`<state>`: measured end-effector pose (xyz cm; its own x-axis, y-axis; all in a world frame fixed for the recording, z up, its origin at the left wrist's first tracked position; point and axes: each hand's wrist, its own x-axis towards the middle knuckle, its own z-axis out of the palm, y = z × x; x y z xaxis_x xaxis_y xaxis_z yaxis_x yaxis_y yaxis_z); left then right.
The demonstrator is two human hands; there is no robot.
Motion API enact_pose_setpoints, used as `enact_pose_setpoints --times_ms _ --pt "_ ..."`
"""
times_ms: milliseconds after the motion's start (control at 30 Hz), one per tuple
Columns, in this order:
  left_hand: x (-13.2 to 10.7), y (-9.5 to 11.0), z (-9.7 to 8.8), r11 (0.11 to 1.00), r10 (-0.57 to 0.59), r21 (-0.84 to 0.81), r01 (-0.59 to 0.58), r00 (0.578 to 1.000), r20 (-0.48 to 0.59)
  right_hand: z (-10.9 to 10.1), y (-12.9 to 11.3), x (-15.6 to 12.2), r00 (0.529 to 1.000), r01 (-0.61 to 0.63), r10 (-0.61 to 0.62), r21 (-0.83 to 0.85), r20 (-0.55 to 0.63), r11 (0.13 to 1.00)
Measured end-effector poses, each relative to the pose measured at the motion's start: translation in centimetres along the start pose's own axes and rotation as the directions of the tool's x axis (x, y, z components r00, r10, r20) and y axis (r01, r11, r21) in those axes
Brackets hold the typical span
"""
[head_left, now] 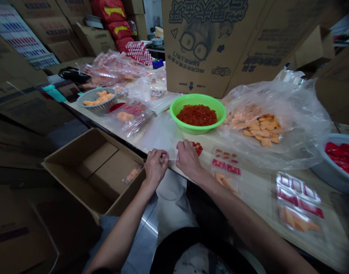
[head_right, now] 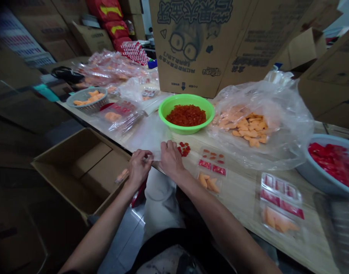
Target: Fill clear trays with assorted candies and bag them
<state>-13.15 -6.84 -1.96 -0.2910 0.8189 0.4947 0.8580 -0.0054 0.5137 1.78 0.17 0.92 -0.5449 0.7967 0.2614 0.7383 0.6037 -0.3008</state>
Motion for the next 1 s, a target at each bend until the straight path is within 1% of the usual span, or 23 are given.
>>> enact_pose_setpoints --times_ms 67,133,200,267,367,433,500,533,567,600,667,700,733,767,800,833,867,900,933,967,1000 --pt "0.2 0.9 -0.3 0.997 0.062 -0.042 -0.068 0.989 -0.134 -1.2 0.7 -0.7 0.994 0.019 -0.018 0.01 -0.107 1.0" --pt "0.4 2.2 -0.7 0.991 0.079 -0.087 -0.106 0.959 -0.274 -2.6 1.7 -1.6 0.976 -0.003 0.005 0.008 -0.217 1.0" --pt "0.4 3.9 -1.0 0.983 0.099 -0.112 -0.144 0.936 -0.339 -4.1 2.5 -2.6 0.953 -0.029 0.032 0.012 -0.3 0.999" --pt "0.4 5.7 -0.8 0.97 0.158 -0.121 -0.209 0.929 -0.335 -5.4 3.0 -3.7 0.94 -0.039 0.042 0.016 -0.338 0.999" --pt "0.6 8.1 0.1 0.94 0.263 -0.139 -0.311 0.922 -0.285 -6.5 3.4 -5.3 0.937 -0.056 0.057 0.012 -0.346 0.998" --pt "0.7 9.2 0.9 0.933 0.271 -0.164 -0.32 0.926 -0.263 -6.7 4.3 -6.2 0.933 -0.098 0.094 0.006 -0.347 0.995" --pt "0.6 9.9 1.5 0.933 0.259 -0.185 -0.308 0.933 -0.249 -6.7 5.7 -7.0 0.921 -0.162 0.162 0.03 -0.355 0.986" --pt "0.4 10.2 1.6 0.924 0.278 -0.196 -0.327 0.93 -0.24 -6.6 6.5 -7.4 0.913 -0.19 0.197 0.054 -0.358 0.98" --pt "0.2 10.4 1.7 0.904 0.324 -0.212 -0.372 0.918 -0.227 -6.5 7.2 -7.7 0.904 -0.21 0.226 0.083 -0.363 0.974" --pt "-0.2 10.5 1.7 0.867 0.396 -0.236 -0.44 0.894 -0.21 -6.5 7.9 -8.1 0.896 -0.223 0.25 0.114 -0.367 0.968" --pt "-0.9 10.7 1.6 0.757 0.55 -0.297 -0.582 0.813 -0.19 -6.5 8.7 -8.7 0.877 -0.241 0.292 0.177 -0.382 0.954" --pt "-1.1 10.7 1.6 0.706 0.608 -0.321 -0.632 0.773 -0.184 -6.7 8.9 -9.0 0.865 -0.252 0.316 0.208 -0.391 0.945" --pt "-1.2 10.6 1.6 0.671 0.646 -0.333 -0.662 0.743 -0.176 -7.0 9.1 -9.2 0.851 -0.267 0.346 0.242 -0.394 0.933" --pt "-1.2 10.6 1.7 0.658 0.665 -0.333 -0.676 0.728 -0.166 -7.4 9.2 -9.5 0.844 -0.285 0.378 0.28 -0.38 0.917" --pt "-1.1 10.5 1.9 0.662 0.668 -0.32 -0.678 0.727 -0.16 -7.9 9.5 -9.8 0.848 -0.297 0.405 0.327 -0.341 0.897" --pt "-1.0 10.4 2.3 0.68 0.659 -0.3 -0.669 0.737 -0.152 -8.4 9.9 -10.2 0.871 -0.296 0.413 0.386 -0.268 0.874" --pt "-1.0 10.3 2.7 0.706 0.64 -0.279 -0.651 0.755 -0.144 -9.0 10.5 -10.7 0.903 -0.286 0.397 0.459 -0.166 0.841" --pt "-1.2 10.4 3.3 0.739 0.61 -0.264 -0.62 0.782 -0.129 -9.5 11.3 -11.2 0.929 -0.281 0.367 0.539 -0.056 0.794" --pt "-1.5 10.4 4.0 0.778 0.568 -0.256 -0.573 0.817 -0.101 -9.8 12.3 -11.7 0.936 -0.299 0.348 0.613 0.041 0.732" --pt "-2.1 10.6 4.8 0.816 0.522 -0.256 -0.518 0.851 -0.057 -9.9 13.4 -12.2 0.922 -0.347 0.372 0.662 0.11 0.665" --pt "-2.8 10.8 5.7 0.847 0.48 -0.262 -0.463 0.877 0.001 -9.8 14.6 -12.6 0.88 -0.423 0.452 0.679 0.148 0.601"
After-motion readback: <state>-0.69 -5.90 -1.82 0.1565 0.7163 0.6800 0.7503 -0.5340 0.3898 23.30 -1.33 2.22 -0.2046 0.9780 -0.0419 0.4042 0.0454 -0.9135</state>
